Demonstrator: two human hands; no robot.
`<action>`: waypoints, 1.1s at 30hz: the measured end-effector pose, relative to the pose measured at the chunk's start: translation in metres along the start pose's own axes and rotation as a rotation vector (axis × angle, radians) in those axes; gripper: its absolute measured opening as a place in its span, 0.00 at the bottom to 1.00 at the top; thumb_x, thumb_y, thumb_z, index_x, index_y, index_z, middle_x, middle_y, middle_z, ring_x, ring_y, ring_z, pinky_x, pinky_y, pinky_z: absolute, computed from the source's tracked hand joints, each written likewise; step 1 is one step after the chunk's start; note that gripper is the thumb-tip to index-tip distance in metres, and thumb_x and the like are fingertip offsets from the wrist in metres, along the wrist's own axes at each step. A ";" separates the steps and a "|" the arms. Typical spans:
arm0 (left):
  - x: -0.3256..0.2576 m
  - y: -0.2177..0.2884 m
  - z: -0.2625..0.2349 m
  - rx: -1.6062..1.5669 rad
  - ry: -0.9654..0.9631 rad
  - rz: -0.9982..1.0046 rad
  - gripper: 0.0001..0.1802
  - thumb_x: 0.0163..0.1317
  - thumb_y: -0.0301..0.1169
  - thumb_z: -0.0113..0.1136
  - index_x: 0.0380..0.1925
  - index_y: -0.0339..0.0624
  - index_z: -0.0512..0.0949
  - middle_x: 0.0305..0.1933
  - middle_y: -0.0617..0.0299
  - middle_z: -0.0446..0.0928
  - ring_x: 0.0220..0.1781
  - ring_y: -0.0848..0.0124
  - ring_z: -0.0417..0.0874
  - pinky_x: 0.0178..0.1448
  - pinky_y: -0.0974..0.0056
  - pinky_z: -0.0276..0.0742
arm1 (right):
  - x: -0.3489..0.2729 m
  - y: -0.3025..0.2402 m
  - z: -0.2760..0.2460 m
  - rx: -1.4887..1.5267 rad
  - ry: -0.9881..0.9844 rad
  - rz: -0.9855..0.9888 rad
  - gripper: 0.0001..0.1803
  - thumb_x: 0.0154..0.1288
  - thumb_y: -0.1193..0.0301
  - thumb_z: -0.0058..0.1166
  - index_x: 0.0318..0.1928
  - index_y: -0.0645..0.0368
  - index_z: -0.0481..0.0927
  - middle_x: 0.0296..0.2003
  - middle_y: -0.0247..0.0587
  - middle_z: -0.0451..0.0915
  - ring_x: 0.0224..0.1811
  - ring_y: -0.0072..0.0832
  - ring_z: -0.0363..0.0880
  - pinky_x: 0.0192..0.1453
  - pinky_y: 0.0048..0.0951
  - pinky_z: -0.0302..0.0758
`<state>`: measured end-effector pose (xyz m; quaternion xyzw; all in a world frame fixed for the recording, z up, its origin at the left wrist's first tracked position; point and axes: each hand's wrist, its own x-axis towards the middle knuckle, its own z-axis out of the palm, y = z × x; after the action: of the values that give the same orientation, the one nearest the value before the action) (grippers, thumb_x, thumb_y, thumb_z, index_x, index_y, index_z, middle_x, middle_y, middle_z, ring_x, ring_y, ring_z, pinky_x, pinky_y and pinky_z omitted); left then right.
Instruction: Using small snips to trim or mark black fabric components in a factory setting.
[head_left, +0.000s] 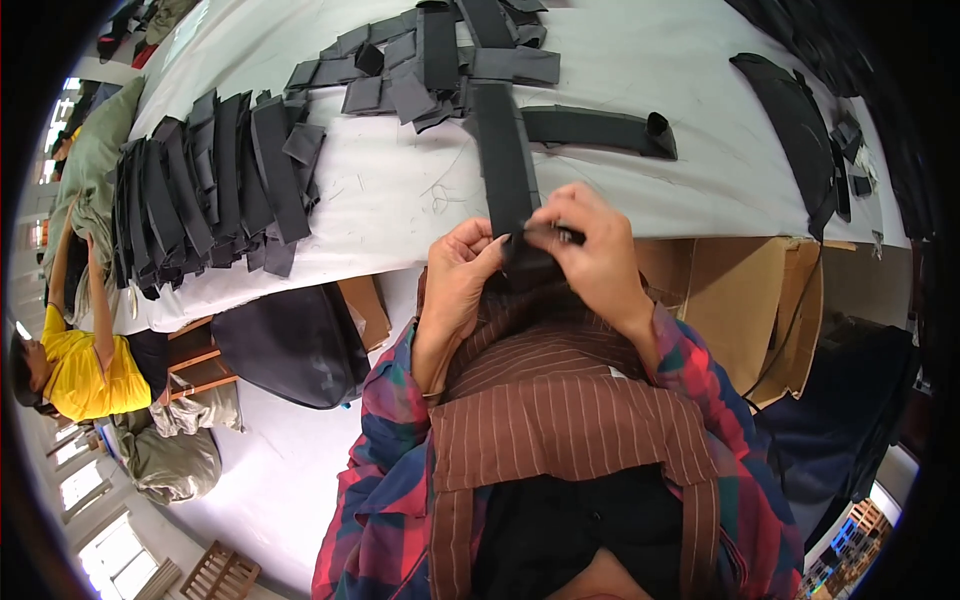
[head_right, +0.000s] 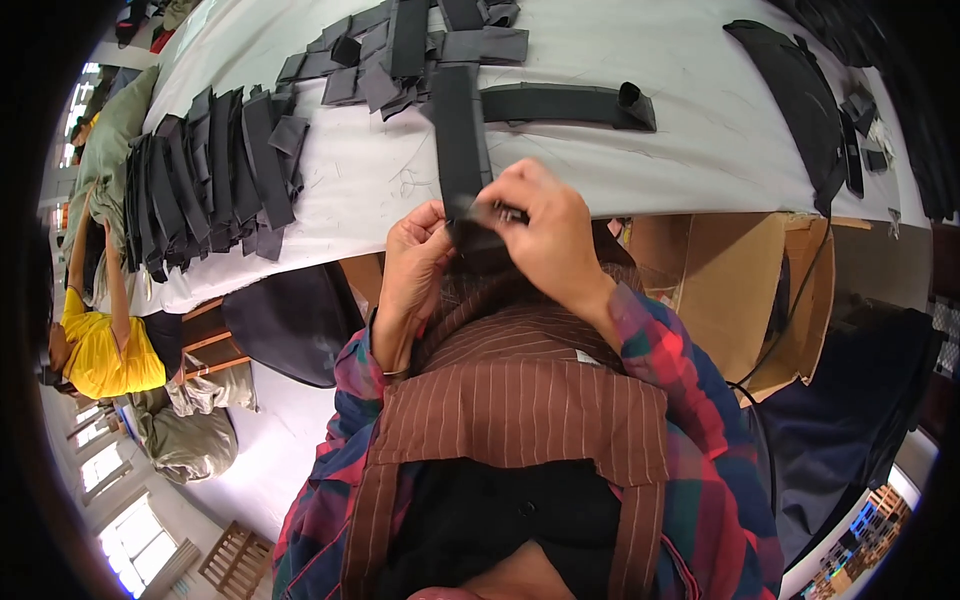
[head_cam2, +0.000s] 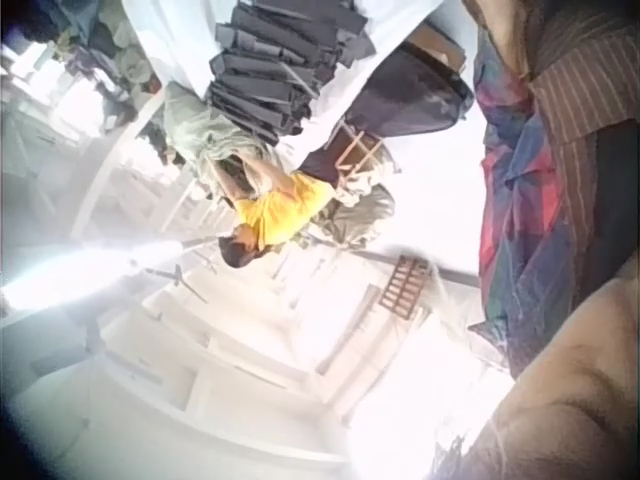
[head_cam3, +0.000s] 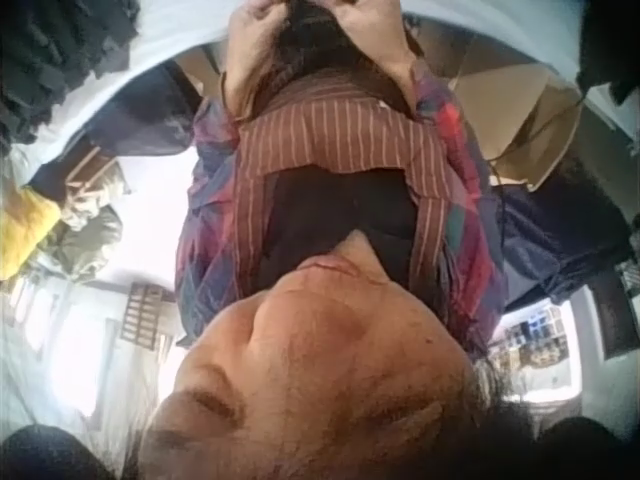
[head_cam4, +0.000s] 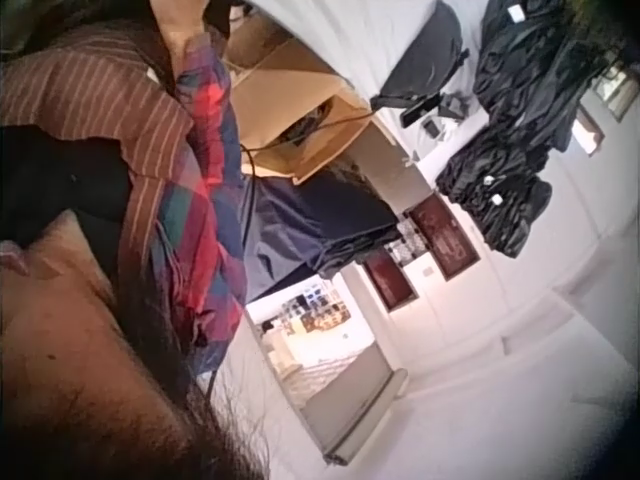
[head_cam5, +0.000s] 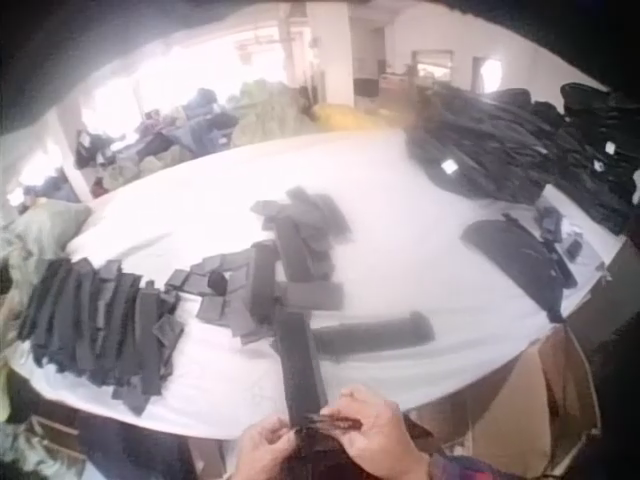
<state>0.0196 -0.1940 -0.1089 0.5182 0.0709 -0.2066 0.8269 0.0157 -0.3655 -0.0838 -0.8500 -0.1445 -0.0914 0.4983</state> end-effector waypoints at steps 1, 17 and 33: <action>0.001 0.000 0.003 -0.004 -0.004 0.010 0.06 0.62 0.26 0.60 0.35 0.34 0.77 0.27 0.66 0.78 0.26 0.82 0.74 0.32 0.77 0.69 | 0.001 0.013 0.006 0.266 0.019 0.196 0.08 0.50 0.83 0.57 0.33 0.60 0.80 0.30 0.33 0.76 0.30 0.22 0.77 0.35 0.23 0.74; 0.001 0.013 -0.008 -0.154 -0.156 -0.139 0.16 0.71 0.41 0.48 0.46 0.40 0.74 0.38 0.64 0.78 0.33 0.78 0.78 0.28 0.73 0.74 | -0.013 0.000 -0.015 0.260 -0.202 0.059 0.16 0.43 0.89 0.55 0.32 0.58 0.83 0.29 0.34 0.72 0.31 0.25 0.76 0.35 0.23 0.73; -0.013 0.030 0.018 -0.051 -0.160 0.010 0.37 0.53 0.14 0.60 0.64 0.33 0.59 0.55 0.55 0.74 0.54 0.70 0.77 0.59 0.67 0.74 | -0.009 -0.011 -0.027 0.073 0.055 0.084 0.13 0.45 0.82 0.66 0.35 0.59 0.82 0.26 0.35 0.76 0.26 0.25 0.74 0.30 0.25 0.70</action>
<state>0.0183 -0.1952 -0.0717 0.4792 0.0074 -0.2416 0.8438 0.0029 -0.3856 -0.0639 -0.8337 -0.0981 -0.0886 0.5362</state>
